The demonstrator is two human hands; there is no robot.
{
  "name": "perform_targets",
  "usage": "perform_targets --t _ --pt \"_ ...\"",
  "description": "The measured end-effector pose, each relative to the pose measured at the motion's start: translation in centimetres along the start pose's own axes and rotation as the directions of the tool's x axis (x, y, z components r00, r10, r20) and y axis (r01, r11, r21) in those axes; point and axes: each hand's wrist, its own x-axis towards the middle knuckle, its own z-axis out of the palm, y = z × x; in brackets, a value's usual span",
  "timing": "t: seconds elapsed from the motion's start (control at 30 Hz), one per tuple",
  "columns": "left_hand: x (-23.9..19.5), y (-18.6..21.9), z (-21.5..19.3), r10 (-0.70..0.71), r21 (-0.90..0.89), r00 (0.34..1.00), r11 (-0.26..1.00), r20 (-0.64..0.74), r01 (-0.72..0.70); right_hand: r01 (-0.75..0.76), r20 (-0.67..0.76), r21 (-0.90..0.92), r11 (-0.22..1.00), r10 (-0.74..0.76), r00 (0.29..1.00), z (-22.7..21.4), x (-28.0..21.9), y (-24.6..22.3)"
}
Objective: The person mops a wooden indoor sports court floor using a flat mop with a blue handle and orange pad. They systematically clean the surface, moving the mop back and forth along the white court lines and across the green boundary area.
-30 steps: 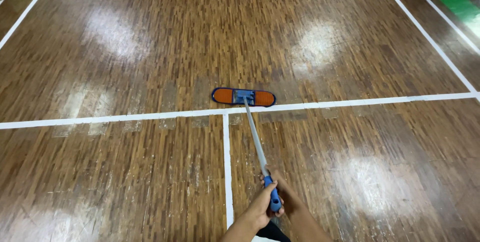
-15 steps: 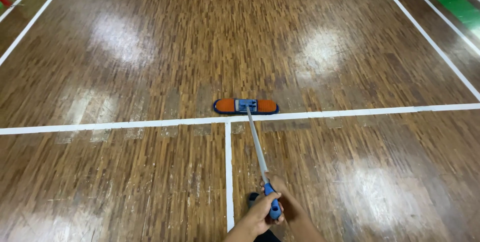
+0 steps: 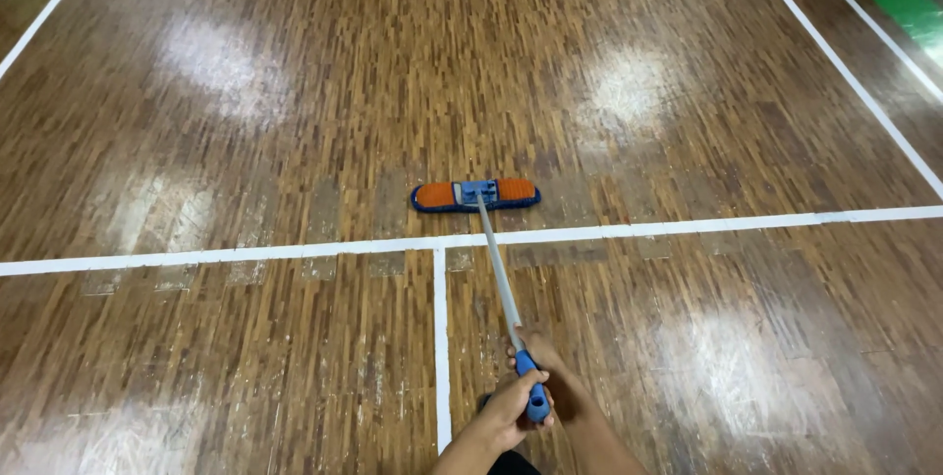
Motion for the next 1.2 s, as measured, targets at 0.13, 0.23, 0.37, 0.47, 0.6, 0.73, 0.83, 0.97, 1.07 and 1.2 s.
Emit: perform_targets --t 0.13,0.23,0.37,0.47,0.6,0.73,0.83,0.97,1.07,1.2 --pt "2.7 1.6 0.9 0.004 0.064 0.993 0.998 -0.115 0.003 0.056 0.073 0.044 0.997 -0.059 0.996 -3.2 7.1 1.4" --pt "6.1 2.0 1.0 0.053 0.052 0.983 0.998 -0.174 -0.044 -0.004 0.091 0.064 0.998 -0.002 0.996 -3.8 9.6 0.4" --pt "7.8 3.9 1.5 0.080 0.037 0.980 0.997 -0.185 -0.075 -0.025 -0.112 -0.098 0.995 0.014 0.994 -0.1 6.4 -4.4" --pt "9.6 4.3 0.5 0.123 0.030 0.982 0.992 -0.143 -0.120 -0.035 0.005 -0.068 0.997 0.036 0.999 -1.6 10.4 -3.4" --pt "6.8 4.6 0.6 0.081 0.086 0.970 0.994 -0.228 -0.062 0.021 -0.011 -0.045 0.999 -0.021 1.000 -1.1 10.8 -1.7" --pt "4.5 3.1 0.3 0.099 0.074 0.971 0.994 -0.219 -0.085 -0.025 -0.090 -0.050 0.998 0.020 0.996 -0.3 7.6 -0.7" --pt "3.4 1.0 0.0 0.078 0.013 0.969 0.997 -0.234 -0.077 0.021 -0.064 0.002 1.000 -0.021 0.998 -0.5 5.9 1.0" --pt "0.5 -0.5 0.4 0.057 -0.018 0.968 0.998 -0.244 -0.064 -0.175 -0.120 -0.239 0.955 0.150 0.981 2.4 -5.0 -1.2" --pt "-2.8 -0.8 1.5 0.024 -0.073 0.985 0.997 -0.171 -0.037 -0.054 0.086 0.067 0.996 0.048 0.995 -1.6 1.7 2.4" --pt "-5.3 0.2 2.8 -0.032 -0.056 0.980 0.998 -0.195 0.022 0.056 0.110 -0.060 0.997 -0.049 0.993 -2.9 -2.6 6.1"
